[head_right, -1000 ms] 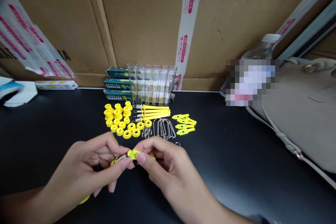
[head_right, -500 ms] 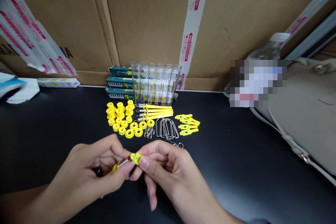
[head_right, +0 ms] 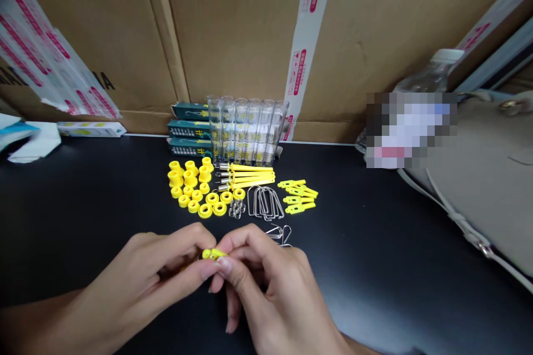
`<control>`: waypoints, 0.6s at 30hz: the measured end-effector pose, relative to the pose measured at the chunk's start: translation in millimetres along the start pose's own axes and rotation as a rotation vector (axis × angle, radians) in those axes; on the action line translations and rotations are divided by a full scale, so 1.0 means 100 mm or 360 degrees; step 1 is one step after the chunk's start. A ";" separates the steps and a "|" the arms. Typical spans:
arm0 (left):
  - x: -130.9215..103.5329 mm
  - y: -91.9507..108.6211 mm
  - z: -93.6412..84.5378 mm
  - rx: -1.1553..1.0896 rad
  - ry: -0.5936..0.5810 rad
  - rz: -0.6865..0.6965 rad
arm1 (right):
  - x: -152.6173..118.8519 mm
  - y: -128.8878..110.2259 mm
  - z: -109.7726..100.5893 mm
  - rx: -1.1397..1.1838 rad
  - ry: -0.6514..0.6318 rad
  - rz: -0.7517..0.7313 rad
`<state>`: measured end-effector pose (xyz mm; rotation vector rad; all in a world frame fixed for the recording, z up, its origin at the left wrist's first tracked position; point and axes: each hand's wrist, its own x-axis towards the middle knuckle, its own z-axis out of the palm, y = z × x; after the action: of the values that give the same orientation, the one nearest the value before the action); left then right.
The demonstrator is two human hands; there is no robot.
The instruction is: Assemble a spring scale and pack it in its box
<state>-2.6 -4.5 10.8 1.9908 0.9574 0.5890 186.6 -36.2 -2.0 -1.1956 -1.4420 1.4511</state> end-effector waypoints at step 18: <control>-0.06 0.10 0.03 -0.0123 0.0010 0.0092 | -0.09 -0.01 0.06 0.0299 0.0045 0.0154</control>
<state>0.4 -14.2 17.1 1.9542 0.8705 0.6546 183.7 -46.4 -0.6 -1.1766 -1.2135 1.5911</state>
